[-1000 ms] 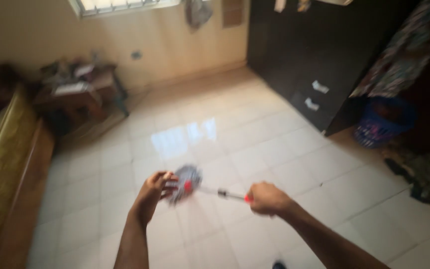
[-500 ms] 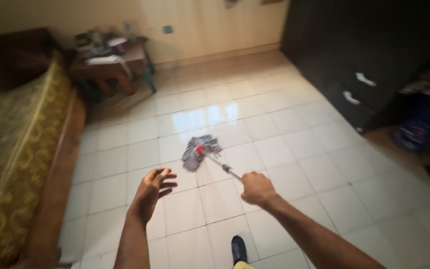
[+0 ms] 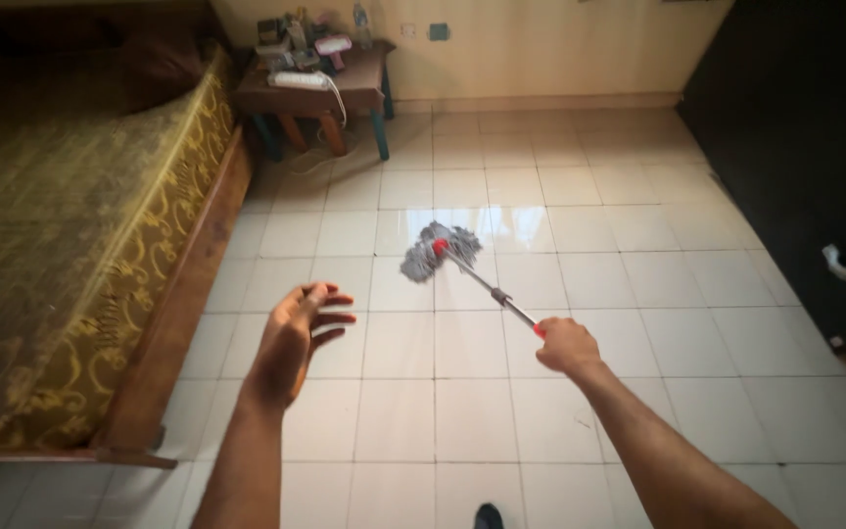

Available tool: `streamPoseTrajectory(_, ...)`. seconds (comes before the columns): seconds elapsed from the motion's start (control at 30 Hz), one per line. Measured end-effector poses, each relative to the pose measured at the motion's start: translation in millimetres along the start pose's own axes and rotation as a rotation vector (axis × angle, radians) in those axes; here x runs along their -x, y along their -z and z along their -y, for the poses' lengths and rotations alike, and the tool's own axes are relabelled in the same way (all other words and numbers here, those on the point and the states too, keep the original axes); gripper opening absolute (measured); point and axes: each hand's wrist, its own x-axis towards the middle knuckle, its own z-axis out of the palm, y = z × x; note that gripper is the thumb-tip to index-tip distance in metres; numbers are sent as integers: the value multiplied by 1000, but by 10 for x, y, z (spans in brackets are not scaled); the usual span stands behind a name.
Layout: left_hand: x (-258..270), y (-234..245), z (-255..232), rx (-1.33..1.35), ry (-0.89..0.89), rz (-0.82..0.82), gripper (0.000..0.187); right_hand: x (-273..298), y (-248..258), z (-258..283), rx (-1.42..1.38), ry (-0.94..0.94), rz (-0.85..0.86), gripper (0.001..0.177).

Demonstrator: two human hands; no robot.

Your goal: The person mops the tiled floor with a mop.

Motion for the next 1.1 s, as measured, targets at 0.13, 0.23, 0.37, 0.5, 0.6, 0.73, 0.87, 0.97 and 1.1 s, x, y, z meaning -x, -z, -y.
streamPoseTrajectory(0.13,-161,-28,-78,10,-35,46,38,-54,-40,-195,-16,-14,-13,40)
streamPoseTrajectory(0.23,-425,-51,-42,65,-35,122,39,88,190,-245,22,-110,36,42)
streamPoseTrajectory(0.37,-493,-127,-73,33,2,226,39,737,417,-313,-61,-314,19,38)
streamPoseTrajectory(0.5,-447,-139,-128,25,25,392,39,1603,522,-305,-40,-478,30,35)
streamPoseTrajectory(0.6,-308,-80,-169,-35,25,478,40,2369,557,-261,26,-536,-7,33)
streamPoseTrajectory(0.73,-195,-45,-123,-51,50,595,41,3189,399,-443,32,-655,-66,36)
streamPoseTrajectory(0.87,-37,-152,-61,6,54,720,41,3953,428,-441,43,-790,-14,43)
streamPoseTrajectory(0.97,89,-178,25,13,68,755,40,4258,424,-322,16,-790,-1,48)
streamPoseTrajectory(1.1,99,-85,166,3,102,743,41,4230,167,107,-51,-673,-43,51)
